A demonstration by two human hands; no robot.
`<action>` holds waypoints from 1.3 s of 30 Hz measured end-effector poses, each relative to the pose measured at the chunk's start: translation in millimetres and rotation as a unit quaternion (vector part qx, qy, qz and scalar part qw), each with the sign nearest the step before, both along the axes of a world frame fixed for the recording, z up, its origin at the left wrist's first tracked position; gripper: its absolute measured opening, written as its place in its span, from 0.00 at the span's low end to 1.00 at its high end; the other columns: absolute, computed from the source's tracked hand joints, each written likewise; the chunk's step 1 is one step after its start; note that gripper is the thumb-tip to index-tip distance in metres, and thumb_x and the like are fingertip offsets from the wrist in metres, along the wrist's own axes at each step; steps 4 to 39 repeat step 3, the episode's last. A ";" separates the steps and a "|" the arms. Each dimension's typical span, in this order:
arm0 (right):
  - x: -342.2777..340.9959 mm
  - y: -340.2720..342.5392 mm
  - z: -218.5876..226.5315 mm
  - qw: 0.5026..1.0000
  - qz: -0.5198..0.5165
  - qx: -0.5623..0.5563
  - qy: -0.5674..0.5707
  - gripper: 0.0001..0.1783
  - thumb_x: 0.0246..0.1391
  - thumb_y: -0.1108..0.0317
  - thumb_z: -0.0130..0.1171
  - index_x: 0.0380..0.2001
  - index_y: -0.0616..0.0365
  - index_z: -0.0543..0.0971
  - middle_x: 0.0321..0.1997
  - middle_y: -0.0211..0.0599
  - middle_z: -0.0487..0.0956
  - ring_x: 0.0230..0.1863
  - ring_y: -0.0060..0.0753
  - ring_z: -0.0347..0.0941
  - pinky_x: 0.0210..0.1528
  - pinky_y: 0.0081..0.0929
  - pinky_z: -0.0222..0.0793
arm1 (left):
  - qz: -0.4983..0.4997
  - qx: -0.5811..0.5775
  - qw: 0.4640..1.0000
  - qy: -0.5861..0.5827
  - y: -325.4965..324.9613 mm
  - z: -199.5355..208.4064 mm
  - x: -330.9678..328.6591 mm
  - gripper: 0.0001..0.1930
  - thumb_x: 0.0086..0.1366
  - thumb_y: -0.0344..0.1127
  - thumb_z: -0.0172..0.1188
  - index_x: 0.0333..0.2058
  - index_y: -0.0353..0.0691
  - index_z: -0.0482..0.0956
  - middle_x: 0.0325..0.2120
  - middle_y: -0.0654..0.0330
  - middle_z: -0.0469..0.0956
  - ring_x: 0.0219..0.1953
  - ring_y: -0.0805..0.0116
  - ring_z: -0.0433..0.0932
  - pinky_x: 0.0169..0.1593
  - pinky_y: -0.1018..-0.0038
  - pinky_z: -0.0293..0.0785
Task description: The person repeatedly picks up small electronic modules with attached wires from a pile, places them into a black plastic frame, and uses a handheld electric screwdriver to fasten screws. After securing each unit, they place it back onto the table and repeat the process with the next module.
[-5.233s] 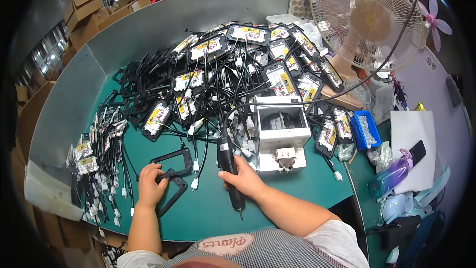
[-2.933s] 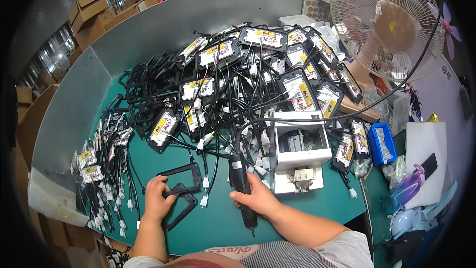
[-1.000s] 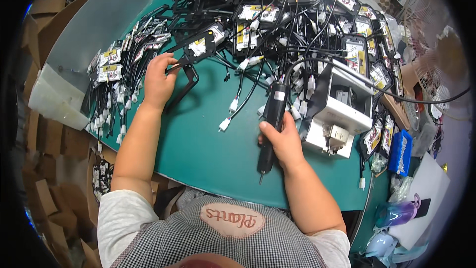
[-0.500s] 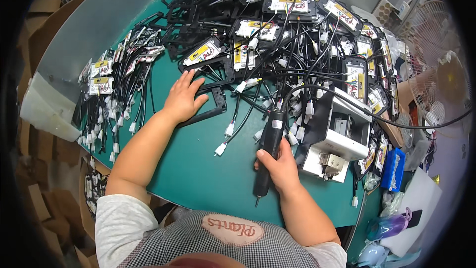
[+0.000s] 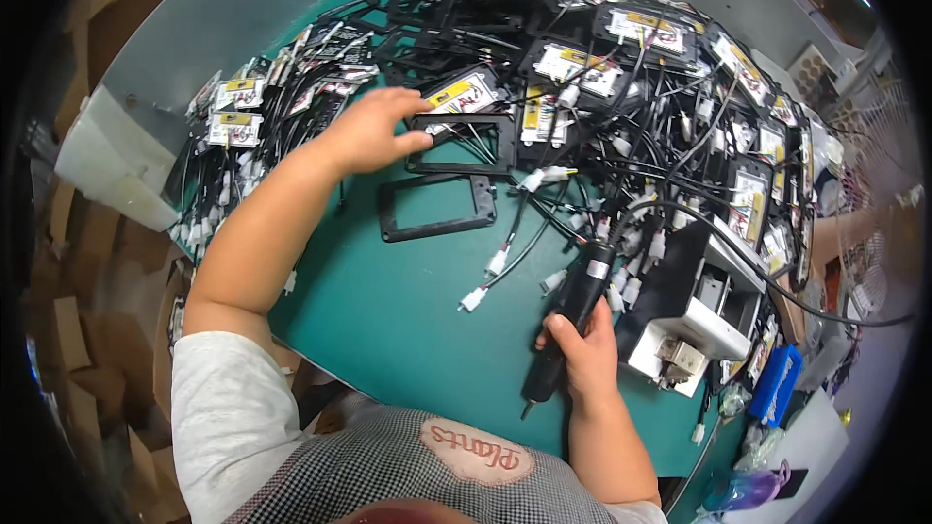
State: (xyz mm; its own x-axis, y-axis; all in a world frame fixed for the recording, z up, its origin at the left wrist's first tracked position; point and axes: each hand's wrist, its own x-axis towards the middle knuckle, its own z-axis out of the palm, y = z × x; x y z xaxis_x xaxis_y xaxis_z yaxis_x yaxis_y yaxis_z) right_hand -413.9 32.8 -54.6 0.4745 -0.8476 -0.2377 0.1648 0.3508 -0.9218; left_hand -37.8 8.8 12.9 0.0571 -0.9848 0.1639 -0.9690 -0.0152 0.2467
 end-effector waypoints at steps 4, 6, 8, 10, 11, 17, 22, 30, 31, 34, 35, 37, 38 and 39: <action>0.5 -2.0 -9.3 1.000 0.011 -0.012 -0.009 0.29 0.48 0.67 0.65 0.52 0.60 0.65 0.32 0.36 0.74 0.26 0.31 0.74 0.31 0.28 0.75 | 0.050 0.013 0.999 -0.004 3.7 16.3 12.8 0.24 0.59 0.48 0.63 0.52 0.45 0.76 0.56 0.50 0.70 0.61 0.50 0.65 0.64 0.59 0.60; 0.5 -2.0 -9.3 1.000 0.011 -0.012 -0.009 0.29 0.48 0.67 0.65 0.52 0.60 0.65 0.32 0.36 0.74 0.26 0.31 0.74 0.31 0.28 0.75 | 0.050 0.013 0.999 -0.004 3.7 16.3 12.8 0.24 0.59 0.48 0.63 0.52 0.45 0.76 0.56 0.50 0.70 0.61 0.50 0.65 0.64 0.59 0.60; 0.5 -2.0 -9.3 1.000 0.011 -0.012 -0.009 0.29 0.48 0.67 0.65 0.52 0.60 0.65 0.32 0.36 0.74 0.26 0.31 0.74 0.31 0.28 0.75 | 0.050 0.013 0.999 -0.004 3.7 16.3 12.8 0.24 0.59 0.48 0.63 0.52 0.45 0.76 0.56 0.50 0.70 0.61 0.50 0.65 0.64 0.59 0.60; 0.5 -2.0 -9.3 1.000 0.011 -0.012 -0.009 0.29 0.48 0.67 0.65 0.52 0.60 0.65 0.32 0.36 0.74 0.26 0.31 0.74 0.31 0.28 0.75 | 0.050 0.013 0.999 -0.004 3.7 16.3 12.8 0.24 0.59 0.48 0.63 0.52 0.45 0.76 0.56 0.50 0.70 0.61 0.50 0.65 0.64 0.59 0.60; 0.5 -2.0 -9.3 1.000 0.011 -0.012 -0.009 0.29 0.48 0.67 0.65 0.52 0.60 0.65 0.32 0.36 0.74 0.26 0.31 0.74 0.31 0.28 0.75 | 0.050 0.013 0.999 -0.004 3.7 16.3 12.8 0.24 0.59 0.48 0.63 0.52 0.45 0.76 0.56 0.50 0.70 0.61 0.50 0.65 0.64 0.59 0.60; 0.5 -2.0 -9.3 1.000 0.011 -0.012 -0.009 0.29 0.48 0.67 0.65 0.52 0.60 0.65 0.32 0.36 0.74 0.26 0.31 0.74 0.31 0.28 0.75 | 0.050 0.013 0.999 -0.004 3.7 16.3 12.8 0.24 0.59 0.48 0.63 0.52 0.45 0.76 0.56 0.50 0.70 0.61 0.50 0.65 0.64 0.59 0.60; 0.5 -2.0 -9.3 1.000 0.011 -0.012 -0.009 0.29 0.48 0.67 0.65 0.52 0.60 0.65 0.32 0.36 0.74 0.26 0.31 0.74 0.31 0.28 0.75 | 0.050 0.013 0.999 -0.004 3.7 16.3 12.8 0.24 0.59 0.48 0.63 0.52 0.45 0.76 0.56 0.50 0.70 0.61 0.50 0.65 0.64 0.59 0.60; 0.5 -2.0 -9.3 1.000 0.011 -0.012 -0.009 0.29 0.48 0.67 0.65 0.52 0.60 0.65 0.32 0.36 0.74 0.26 0.31 0.74 0.31 0.28 0.75 | 0.050 0.013 0.999 -0.004 3.7 16.3 12.8 0.24 0.59 0.48 0.63 0.52 0.45 0.76 0.56 0.50 0.70 0.61 0.50 0.65 0.64 0.59 0.60; 0.5 -2.0 -9.3 1.000 0.011 -0.012 -0.009 0.29 0.48 0.67 0.65 0.52 0.60 0.65 0.32 0.36 0.74 0.26 0.31 0.74 0.31 0.28 0.75 | 0.050 0.013 0.999 -0.004 3.7 16.3 12.8 0.24 0.59 0.48 0.63 0.52 0.45 0.76 0.56 0.50 0.70 0.61 0.50 0.65 0.64 0.59 0.60; 0.5 -2.0 -9.3 1.000 0.011 -0.012 -0.009 0.29 0.48 0.67 0.65 0.52 0.60 0.65 0.32 0.36 0.74 0.26 0.31 0.74 0.31 0.28 0.75 | 0.050 0.013 0.999 -0.004 3.7 16.3 12.8 0.24 0.59 0.48 0.63 0.52 0.45 0.76 0.56 0.50 0.70 0.61 0.50 0.65 0.64 0.59 0.60; 0.5 -2.0 -9.3 1.000 0.011 -0.012 -0.009 0.29 0.48 0.67 0.65 0.52 0.60 0.65 0.32 0.36 0.74 0.26 0.31 0.74 0.31 0.28 0.75 | 0.050 0.013 0.999 -0.004 3.7 16.3 12.8 0.24 0.59 0.48 0.63 0.52 0.45 0.76 0.56 0.50 0.70 0.61 0.50 0.65 0.64 0.59 0.60; 0.5 -2.0 -9.3 1.000 0.011 -0.012 -0.009 0.29 0.48 0.67 0.65 0.52 0.60 0.65 0.32 0.36 0.74 0.26 0.31 0.74 0.31 0.28 0.75 | 0.050 0.013 0.999 -0.004 3.7 16.3 12.8 0.24 0.59 0.48 0.63 0.52 0.45 0.76 0.56 0.50 0.70 0.61 0.50 0.65 0.64 0.59 0.60; 0.5 -2.0 -9.3 1.000 0.011 -0.012 -0.009 0.29 0.48 0.67 0.65 0.52 0.60 0.65 0.32 0.36 0.74 0.26 0.31 0.74 0.31 0.28 0.75 | 0.050 0.013 0.999 -0.004 3.7 16.3 12.8 0.24 0.59 0.48 0.63 0.52 0.45 0.76 0.56 0.50 0.70 0.61 0.50 0.65 0.64 0.59 0.60; 0.5 -2.0 -9.3 1.000 0.011 -0.012 -0.009 0.29 0.48 0.67 0.65 0.52 0.60 0.65 0.32 0.36 0.74 0.26 0.31 0.74 0.31 0.28 0.75 | 0.050 0.013 0.999 -0.004 3.7 16.3 12.8 0.24 0.59 0.48 0.63 0.52 0.45 0.76 0.56 0.50 0.70 0.61 0.50 0.65 0.64 0.59 0.60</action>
